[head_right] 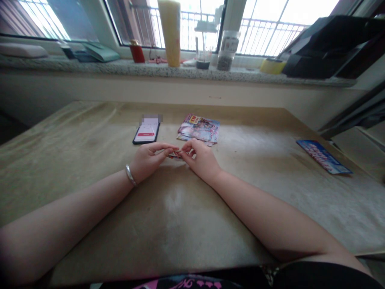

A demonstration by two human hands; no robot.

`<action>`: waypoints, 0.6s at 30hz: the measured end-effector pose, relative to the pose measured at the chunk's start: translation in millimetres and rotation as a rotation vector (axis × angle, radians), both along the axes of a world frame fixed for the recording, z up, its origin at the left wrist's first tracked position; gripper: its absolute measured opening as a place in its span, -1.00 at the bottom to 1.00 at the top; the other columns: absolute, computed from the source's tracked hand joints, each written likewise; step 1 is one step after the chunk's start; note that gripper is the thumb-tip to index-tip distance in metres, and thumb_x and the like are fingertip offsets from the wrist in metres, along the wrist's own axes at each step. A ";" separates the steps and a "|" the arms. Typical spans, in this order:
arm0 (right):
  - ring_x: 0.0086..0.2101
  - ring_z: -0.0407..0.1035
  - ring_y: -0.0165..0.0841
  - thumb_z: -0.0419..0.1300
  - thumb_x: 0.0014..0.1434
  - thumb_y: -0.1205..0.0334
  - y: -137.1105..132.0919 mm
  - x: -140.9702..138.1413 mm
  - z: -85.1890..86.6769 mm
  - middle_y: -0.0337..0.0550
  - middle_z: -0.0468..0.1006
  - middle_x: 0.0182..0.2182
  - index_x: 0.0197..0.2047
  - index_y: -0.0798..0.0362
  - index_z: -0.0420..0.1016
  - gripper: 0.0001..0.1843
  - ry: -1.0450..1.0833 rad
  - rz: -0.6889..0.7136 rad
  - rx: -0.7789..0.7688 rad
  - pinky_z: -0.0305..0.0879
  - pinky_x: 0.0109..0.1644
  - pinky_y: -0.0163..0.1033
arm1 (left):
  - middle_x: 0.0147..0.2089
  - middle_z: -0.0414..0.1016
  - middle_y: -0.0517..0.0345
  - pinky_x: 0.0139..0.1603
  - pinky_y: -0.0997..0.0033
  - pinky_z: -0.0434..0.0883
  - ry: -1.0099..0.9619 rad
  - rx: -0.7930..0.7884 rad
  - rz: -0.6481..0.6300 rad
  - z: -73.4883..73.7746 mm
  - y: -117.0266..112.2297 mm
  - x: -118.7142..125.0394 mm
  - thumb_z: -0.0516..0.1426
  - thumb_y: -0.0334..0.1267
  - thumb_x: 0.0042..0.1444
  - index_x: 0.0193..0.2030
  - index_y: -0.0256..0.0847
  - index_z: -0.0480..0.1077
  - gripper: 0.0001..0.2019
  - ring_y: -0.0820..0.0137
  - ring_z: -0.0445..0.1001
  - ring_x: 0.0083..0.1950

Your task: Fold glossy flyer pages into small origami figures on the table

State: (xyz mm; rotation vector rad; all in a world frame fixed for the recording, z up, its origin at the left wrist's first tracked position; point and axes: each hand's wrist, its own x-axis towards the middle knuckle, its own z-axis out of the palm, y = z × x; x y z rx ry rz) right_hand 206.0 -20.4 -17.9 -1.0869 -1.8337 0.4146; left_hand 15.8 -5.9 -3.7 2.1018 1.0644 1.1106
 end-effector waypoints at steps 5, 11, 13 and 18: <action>-0.38 0.38 -0.41 0.20 0.14 0.25 1.4 0.3 -1.7 -0.22 0.48 -0.41 -0.35 0.02 0.38 -0.94 -0.041 0.024 0.044 0.39 -0.32 -0.28 | -0.15 0.59 0.04 -0.01 0.34 0.45 -0.009 0.081 -0.029 -1.2 3.1 1.5 0.18 -0.20 0.12 -0.29 -0.25 0.52 -0.84 0.35 0.54 -0.11; -0.39 0.37 -0.40 0.21 0.13 0.26 0.5 -2.3 1.1 -0.21 0.51 -0.43 -0.33 0.03 0.46 -0.97 -0.107 0.025 0.036 0.36 -0.30 -0.27 | -0.26 0.59 0.09 -0.07 0.37 0.43 0.040 0.091 -0.032 -1.4 3.9 1.6 0.12 -0.23 0.16 -0.36 -0.24 0.51 -0.82 0.37 0.53 -0.19; -0.38 0.39 -0.39 0.21 0.13 0.26 0.1 -3.2 2.1 -0.20 0.53 -0.42 -0.32 0.03 0.48 -0.95 -0.086 0.038 0.000 0.36 -0.28 -0.26 | -0.26 0.58 0.09 -0.09 0.38 0.42 0.042 0.088 -0.020 -1.2 4.2 1.2 0.09 -0.24 0.18 -0.34 -0.24 0.51 -0.80 0.37 0.52 -0.19; -0.43 0.38 -0.41 0.23 0.09 0.25 2.1 -4.3 0.9 -0.19 0.52 -0.43 -0.35 0.04 0.50 -0.94 -0.021 0.014 -0.120 0.34 -0.32 -0.27 | -0.22 0.56 0.06 -0.05 0.37 0.41 0.038 -0.003 -0.019 -2.0 5.8 0.6 0.01 -0.21 0.23 -0.28 -0.26 0.50 -0.74 0.35 0.50 -0.14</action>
